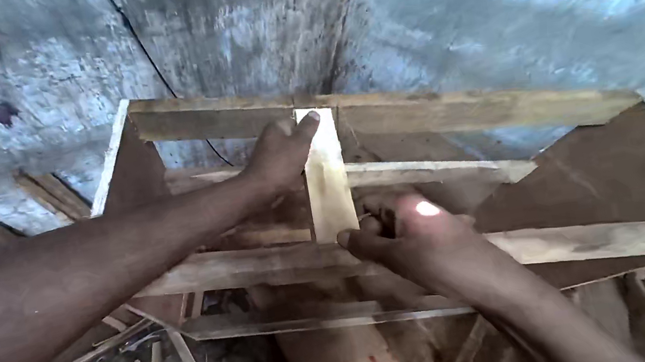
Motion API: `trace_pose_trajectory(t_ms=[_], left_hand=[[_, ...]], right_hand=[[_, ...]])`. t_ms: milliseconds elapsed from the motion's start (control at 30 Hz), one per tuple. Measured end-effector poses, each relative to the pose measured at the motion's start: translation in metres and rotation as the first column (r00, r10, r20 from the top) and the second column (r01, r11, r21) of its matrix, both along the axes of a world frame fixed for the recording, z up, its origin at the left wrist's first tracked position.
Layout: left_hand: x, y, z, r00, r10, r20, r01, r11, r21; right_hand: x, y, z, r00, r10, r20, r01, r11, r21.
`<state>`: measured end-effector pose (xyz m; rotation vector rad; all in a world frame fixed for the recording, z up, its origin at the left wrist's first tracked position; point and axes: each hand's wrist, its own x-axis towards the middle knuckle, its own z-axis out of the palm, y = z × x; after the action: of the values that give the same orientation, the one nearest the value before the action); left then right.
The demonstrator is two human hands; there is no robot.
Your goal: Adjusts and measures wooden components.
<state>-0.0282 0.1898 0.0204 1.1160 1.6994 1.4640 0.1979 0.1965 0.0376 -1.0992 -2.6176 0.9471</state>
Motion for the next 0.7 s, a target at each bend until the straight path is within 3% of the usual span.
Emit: trace_pose_trajectory(t_ms=[367, 700], left_hand=[[0.0013, -0.0012, 0.0040, 1.000, 0.006, 0.011, -0.006, 0.998, -0.055], [0.0016, -0.0037, 0.0058, 0.999, 0.033, -0.016, -0.034, 0.997, -0.069]], right_hand=[[-0.0001, 0.0035, -0.0062, 0.999, 0.039, -0.019, -0.037, 0.997, 0.072], [0.0026, 0.0037, -0.0040, 0.994, 0.049, -0.097, -0.050, 0.999, -0.011]])
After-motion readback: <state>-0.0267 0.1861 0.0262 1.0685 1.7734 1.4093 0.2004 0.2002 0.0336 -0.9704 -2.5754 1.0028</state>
